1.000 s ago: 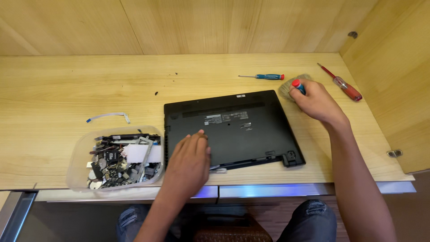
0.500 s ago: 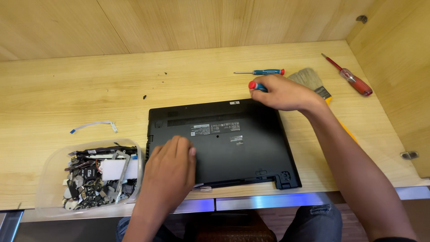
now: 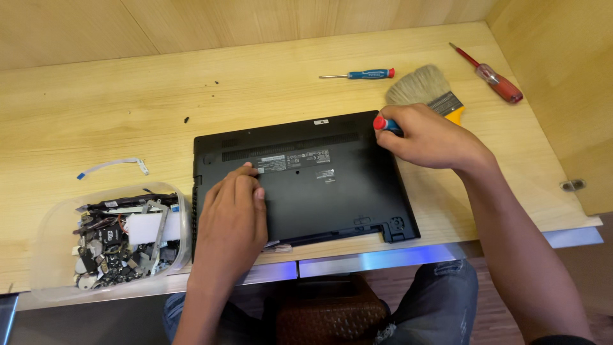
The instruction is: The person uses a screwdriver to remove screws from the back of a laptop and places them into a plastic container. They continue to unscrew and organize the screws while working on the laptop's underside.
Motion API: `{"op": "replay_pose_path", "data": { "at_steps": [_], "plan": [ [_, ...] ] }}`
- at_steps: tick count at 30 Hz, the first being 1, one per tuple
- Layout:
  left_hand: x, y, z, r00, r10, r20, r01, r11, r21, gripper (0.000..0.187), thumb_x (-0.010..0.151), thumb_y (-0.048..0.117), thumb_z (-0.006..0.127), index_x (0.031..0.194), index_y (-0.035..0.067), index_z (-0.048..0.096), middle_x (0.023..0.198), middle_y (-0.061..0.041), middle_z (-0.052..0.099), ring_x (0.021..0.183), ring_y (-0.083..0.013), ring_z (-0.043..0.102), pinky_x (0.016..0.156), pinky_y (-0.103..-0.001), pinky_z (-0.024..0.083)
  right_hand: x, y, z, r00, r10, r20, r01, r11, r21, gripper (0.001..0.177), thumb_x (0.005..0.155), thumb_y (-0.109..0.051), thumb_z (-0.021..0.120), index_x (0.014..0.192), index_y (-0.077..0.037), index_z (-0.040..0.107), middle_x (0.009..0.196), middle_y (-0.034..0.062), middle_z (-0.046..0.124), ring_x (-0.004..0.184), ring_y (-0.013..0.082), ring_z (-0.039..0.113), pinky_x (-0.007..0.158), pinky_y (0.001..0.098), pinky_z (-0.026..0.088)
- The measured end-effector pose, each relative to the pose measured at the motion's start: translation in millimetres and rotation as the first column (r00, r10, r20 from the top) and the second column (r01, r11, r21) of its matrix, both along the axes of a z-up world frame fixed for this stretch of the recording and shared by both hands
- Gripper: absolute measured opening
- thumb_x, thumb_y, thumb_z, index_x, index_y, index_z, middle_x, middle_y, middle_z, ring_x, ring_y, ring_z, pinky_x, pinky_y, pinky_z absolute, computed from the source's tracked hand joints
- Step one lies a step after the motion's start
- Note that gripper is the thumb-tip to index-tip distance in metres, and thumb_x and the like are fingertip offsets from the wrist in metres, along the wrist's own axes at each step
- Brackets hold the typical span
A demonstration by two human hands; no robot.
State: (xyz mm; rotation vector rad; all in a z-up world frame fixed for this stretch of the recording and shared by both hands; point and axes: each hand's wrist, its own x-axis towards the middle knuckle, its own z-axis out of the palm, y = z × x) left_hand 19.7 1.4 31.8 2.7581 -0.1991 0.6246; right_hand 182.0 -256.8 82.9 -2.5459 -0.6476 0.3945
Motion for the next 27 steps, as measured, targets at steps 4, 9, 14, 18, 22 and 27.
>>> {"op": "replay_pose_path", "data": {
  "at_steps": [4, 9, 14, 18, 22, 27],
  "plan": [
    [-9.0, -6.7, 0.9, 0.998, -0.003, 0.062, 0.001, 1.000, 0.023, 0.012, 0.100, 0.014, 0.043, 0.091, 0.009, 0.049, 0.104, -0.010, 0.061, 0.108, -0.0273, 0.065, 0.093, -0.043, 0.046, -25.5, -27.4, -8.4, 0.999, 0.013, -0.039, -0.011, 0.999, 0.043, 0.015, 0.082, -0.016, 0.059, 0.086, -0.003, 0.066, 0.073, 0.0228, 0.064, 0.076, 0.0355, 0.063, 0.070, 0.0447, 0.048],
    [-15.1, -15.0, -3.4, 0.996, -0.027, 0.081, 0.030, 0.999, -0.043, 0.007, 0.097, 0.015, 0.051, 0.093, 0.010, 0.053, 0.109, -0.005, 0.067, 0.104, -0.0199, 0.063, 0.085, -0.038, 0.041, -56.4, -45.1, -16.1, 0.993, 0.076, -0.094, -0.084, 0.992, -0.091, 0.011, 0.085, -0.020, 0.051, 0.077, -0.013, 0.052, 0.072, 0.0015, 0.060, 0.070, 0.0169, 0.053, 0.068, 0.0324, 0.040],
    [-20.7, -13.7, -4.0, 0.998, -0.038, 0.051, 0.044, 0.992, -0.117, 0.003, 0.097, 0.011, 0.051, 0.096, 0.009, 0.053, 0.103, -0.004, 0.064, 0.111, -0.0196, 0.063, 0.086, -0.036, 0.041, -79.1, -65.4, -27.1, 0.991, 0.079, -0.109, -0.088, 0.993, -0.078, 0.010, 0.085, -0.020, 0.051, 0.077, -0.013, 0.053, 0.072, 0.0027, 0.059, 0.070, 0.0181, 0.053, 0.069, 0.0319, 0.040],
    [-19.8, -17.0, -6.4, 0.996, -0.016, 0.083, 0.021, 0.998, -0.059, 0.004, 0.097, 0.010, 0.051, 0.094, 0.008, 0.053, 0.101, -0.005, 0.064, 0.110, -0.0200, 0.063, 0.084, -0.037, 0.041, -89.8, -81.8, -32.2, 0.977, 0.048, -0.206, -0.039, 0.998, 0.046, 0.014, 0.089, -0.016, 0.053, 0.076, -0.012, 0.054, 0.066, 0.0005, 0.054, 0.063, 0.0138, 0.045, 0.062, 0.0290, 0.038],
    [-20.3, -18.7, -8.9, 0.996, 0.000, 0.088, 0.004, 0.999, -0.046, 0.002, 0.096, 0.010, 0.053, 0.095, 0.008, 0.054, 0.104, -0.005, 0.066, 0.108, -0.0195, 0.063, 0.086, -0.037, 0.041, -93.4, -85.3, -36.2, 0.970, 0.082, -0.228, -0.060, 0.993, 0.104, 0.015, 0.090, -0.015, 0.054, 0.076, -0.012, 0.053, 0.068, -0.0002, 0.053, 0.065, 0.0134, 0.045, 0.063, 0.0285, 0.039],
    [-19.5, -18.3, -11.0, 0.996, 0.016, 0.091, -0.014, 0.999, -0.031, 0.003, 0.097, 0.010, 0.053, 0.096, 0.009, 0.055, 0.104, -0.005, 0.065, 0.110, -0.0194, 0.063, 0.086, -0.037, 0.041, -91.8, -77.6, -34.6, 0.965, 0.156, -0.212, -0.118, 0.977, 0.177, 0.011, 0.087, -0.010, 0.051, 0.077, -0.012, 0.056, 0.072, -0.0011, 0.061, 0.067, 0.0122, 0.052, 0.066, 0.0268, 0.042]
  ]
}}
